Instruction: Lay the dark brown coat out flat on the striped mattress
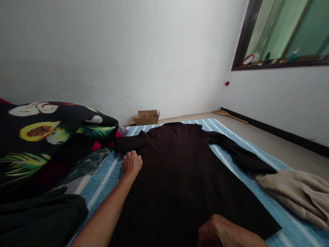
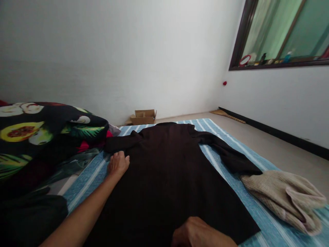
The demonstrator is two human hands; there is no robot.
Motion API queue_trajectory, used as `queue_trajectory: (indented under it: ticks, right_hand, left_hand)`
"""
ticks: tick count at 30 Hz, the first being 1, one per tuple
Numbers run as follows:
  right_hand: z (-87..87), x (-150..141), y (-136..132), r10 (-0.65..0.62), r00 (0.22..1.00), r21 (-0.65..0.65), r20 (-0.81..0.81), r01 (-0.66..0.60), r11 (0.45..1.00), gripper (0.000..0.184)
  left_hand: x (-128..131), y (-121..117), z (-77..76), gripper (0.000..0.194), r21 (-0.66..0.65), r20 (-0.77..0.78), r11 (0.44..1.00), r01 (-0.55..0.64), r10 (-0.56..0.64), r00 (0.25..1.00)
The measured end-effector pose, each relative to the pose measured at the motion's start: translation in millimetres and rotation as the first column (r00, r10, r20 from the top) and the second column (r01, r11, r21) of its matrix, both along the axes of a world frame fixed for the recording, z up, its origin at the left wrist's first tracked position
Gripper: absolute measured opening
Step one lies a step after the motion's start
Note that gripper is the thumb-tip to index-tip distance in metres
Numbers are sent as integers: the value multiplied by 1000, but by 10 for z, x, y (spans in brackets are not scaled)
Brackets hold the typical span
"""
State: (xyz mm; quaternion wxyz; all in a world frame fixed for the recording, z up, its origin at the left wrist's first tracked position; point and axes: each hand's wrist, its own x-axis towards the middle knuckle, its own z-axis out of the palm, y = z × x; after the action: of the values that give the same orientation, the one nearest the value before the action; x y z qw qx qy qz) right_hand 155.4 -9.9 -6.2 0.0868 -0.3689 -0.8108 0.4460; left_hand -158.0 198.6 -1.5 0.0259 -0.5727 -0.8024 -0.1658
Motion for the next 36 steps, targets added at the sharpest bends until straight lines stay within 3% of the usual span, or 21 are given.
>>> queue_trajectory:
  ticks: [2,4,5,7,8,10,13,17,23,28,33,36]
  right_hand:
    - [141,114,208,-150,989,-9,13,150,989,19]
    - [261,248,529,-413,907,160,82,397,904,23]
    - [300,321,714,-551,821,292,150,496,818,24]
    - [315,467,1081,-787,529,532,317,588,609,26]
    - [292,535,1239,-828,447,566,338,606,559,29]
    - [198,645,1472,-856,359,588,372,622,517,35]
    - [16,740,1598,-852,332,565,406,641,519,34]
    - [-133,823,1541,-854,318,546,413,663,511,28]
    - [-177,958,1465,-857,351,505,376,698,508,29]
    - [-142,1129,1337,-832,428,381,352,747,545,45]
    - [-127,1300,1081,-781,532,258,327,745,615,42]
    - [-169,1330,992,-768,565,207,301,748,631,29]
  left_hand:
    - [155,-113,30,32,49,-107,991,121,-115,988]
    - [293,-192,30,34,62,-226,961,271,-251,941]
    - [346,-215,14,36,52,-273,942,332,-307,912]
    - [412,-231,-50,43,-7,-295,924,382,-367,882]
    - [425,-229,-93,48,-60,-276,927,370,-372,887]
    - [425,-218,-184,58,-182,-224,930,320,-356,907]
    - [401,-210,-278,62,-283,-191,917,280,-340,921]
    - [388,-204,-312,64,-295,-190,915,276,-339,921]
    - [371,-164,-337,64,-287,-156,918,273,-326,932]
    - [447,-167,-234,63,-338,-120,908,249,-303,945]
    - [903,-252,-51,58,-268,-127,883,386,-430,894]
    - [1371,-269,7,56,-267,-47,785,559,-590,806]
